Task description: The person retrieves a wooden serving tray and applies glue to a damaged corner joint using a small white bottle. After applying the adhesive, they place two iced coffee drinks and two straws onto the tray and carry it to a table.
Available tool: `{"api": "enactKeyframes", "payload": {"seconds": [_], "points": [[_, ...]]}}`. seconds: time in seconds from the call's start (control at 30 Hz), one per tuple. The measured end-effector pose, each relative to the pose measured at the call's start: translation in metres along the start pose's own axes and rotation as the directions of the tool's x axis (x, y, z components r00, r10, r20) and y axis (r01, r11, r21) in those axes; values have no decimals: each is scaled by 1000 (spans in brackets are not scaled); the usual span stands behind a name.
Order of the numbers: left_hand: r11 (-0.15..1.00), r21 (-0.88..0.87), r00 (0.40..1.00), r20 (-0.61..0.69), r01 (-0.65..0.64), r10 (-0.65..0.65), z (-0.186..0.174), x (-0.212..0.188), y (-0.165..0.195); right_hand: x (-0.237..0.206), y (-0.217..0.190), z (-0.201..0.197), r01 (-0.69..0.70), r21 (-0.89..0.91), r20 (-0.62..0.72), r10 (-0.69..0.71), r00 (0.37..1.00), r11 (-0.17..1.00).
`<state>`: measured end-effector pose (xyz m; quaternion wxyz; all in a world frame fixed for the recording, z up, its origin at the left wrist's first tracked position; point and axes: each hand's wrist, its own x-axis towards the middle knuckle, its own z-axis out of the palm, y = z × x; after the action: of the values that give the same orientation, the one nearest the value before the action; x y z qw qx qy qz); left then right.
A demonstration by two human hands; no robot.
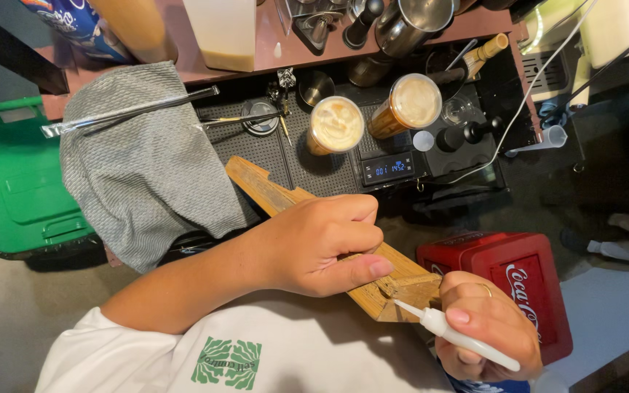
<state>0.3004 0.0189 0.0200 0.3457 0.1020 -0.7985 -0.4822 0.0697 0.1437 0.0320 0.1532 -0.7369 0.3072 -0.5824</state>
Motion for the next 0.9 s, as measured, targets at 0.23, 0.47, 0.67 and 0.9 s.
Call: {"api": "enactKeyframes", "payload": {"seconds": [0.23,0.47,0.67,0.9], "points": [[999,8,999,-13,-48,48,2,0,-3,4,3,-2,58,-4,53,-58,997,998],[999,-1,999,-11,-32,32,4,-2,-3,6,3,-5,92,-38,115,-87,990,995],[999,7,999,-12,-44,44,4,-2,-4,5,1,-2,58,-42,86,-55,995,997],[999,6,999,-18,-48,49,6,-3,-5,6,1,-2,70,-43,99,-66,993,997]]}}
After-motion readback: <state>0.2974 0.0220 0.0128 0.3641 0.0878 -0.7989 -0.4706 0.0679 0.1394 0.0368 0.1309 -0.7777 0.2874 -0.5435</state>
